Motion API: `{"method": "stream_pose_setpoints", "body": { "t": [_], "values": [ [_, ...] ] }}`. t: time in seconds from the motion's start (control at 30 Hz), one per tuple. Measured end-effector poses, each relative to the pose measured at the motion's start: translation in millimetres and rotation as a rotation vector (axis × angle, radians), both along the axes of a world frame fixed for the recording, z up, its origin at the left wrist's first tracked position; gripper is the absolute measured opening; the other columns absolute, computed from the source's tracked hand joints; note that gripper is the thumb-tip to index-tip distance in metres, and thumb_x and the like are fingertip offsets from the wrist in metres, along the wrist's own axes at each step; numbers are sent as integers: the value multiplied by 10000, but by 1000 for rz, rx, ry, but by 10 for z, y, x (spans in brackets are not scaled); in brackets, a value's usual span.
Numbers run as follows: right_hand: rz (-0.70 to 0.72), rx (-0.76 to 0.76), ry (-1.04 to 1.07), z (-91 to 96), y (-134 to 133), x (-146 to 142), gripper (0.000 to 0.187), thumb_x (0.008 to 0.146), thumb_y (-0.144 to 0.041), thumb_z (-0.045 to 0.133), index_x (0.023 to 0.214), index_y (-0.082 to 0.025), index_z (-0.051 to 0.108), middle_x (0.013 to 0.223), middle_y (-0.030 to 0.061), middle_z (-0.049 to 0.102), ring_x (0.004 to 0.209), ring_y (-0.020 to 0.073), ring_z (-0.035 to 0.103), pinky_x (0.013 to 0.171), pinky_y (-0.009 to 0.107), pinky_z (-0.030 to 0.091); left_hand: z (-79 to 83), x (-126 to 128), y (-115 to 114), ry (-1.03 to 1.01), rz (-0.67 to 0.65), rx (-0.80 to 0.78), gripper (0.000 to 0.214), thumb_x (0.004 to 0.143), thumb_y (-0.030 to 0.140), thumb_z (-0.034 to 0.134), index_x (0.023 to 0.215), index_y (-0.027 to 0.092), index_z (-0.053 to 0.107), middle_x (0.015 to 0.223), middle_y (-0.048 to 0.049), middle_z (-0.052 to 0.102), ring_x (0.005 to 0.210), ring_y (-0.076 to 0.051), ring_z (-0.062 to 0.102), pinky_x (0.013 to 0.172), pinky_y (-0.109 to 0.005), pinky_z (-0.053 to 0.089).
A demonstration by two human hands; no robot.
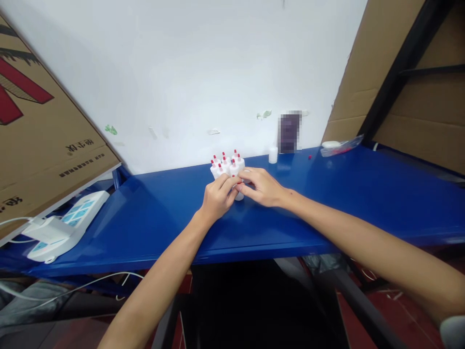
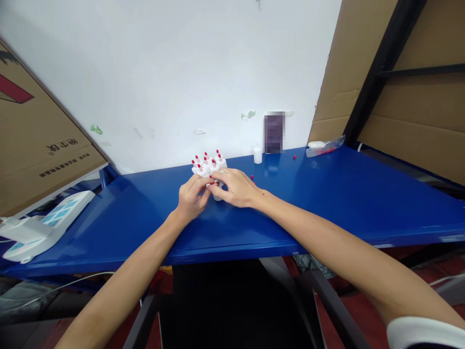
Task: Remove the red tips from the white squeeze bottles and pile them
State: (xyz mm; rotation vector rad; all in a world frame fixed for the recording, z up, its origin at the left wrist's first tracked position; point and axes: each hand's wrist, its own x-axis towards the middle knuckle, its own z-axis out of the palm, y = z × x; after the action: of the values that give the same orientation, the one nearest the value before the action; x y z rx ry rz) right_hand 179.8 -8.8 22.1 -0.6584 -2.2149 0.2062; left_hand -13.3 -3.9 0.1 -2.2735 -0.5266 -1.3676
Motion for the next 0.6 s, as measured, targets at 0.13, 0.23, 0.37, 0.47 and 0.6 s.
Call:
{"method": "stream_pose_setpoints", "body": {
  "t": [0.13,0.23,0.37,0.47,0.6],
  "values": [
    [8,11,-4,-8,3,6,246,958,-374,506,776,-213,470,745,-2,477,688,158,416,666,302,309,4,3,-1,6,-2,3,107,996,183,536,1049,179,629,806,-13,654,654,-112,602,592,-209,461],
    [-4,8,-14,-7,-9,4,233,951,-363,503,773,-216,470,751,1,491,696,161,426,667,300,315,6,-2,-3,26,-25,4,120,989,158,535,1066,173,626,800,-13,670,654,-111,614,595,-208,459],
    [-24,16,-58,-7,-35,-7,161,915,-305,484,784,-212,496,776,16,524,719,173,461,682,307,330,4,-12,-2,73,-49,30,147,972,121,526,1066,175,624,807,-18,697,671,-118,633,618,-218,467],
    [-33,15,-62,-3,-40,-14,137,882,-283,474,769,-211,501,760,17,521,703,175,461,676,310,327,-6,-1,-3,89,-38,12,156,969,140,512,1059,181,633,795,-18,698,668,-121,639,624,-224,474],
    [-46,13,-6,6,-8,-8,157,865,-286,464,728,-213,481,723,12,499,677,173,444,661,314,309,-21,32,-27,70,-24,-113,206,977,195,489,1123,181,632,841,-32,718,652,-116,633,629,-224,484]
  ]
}}
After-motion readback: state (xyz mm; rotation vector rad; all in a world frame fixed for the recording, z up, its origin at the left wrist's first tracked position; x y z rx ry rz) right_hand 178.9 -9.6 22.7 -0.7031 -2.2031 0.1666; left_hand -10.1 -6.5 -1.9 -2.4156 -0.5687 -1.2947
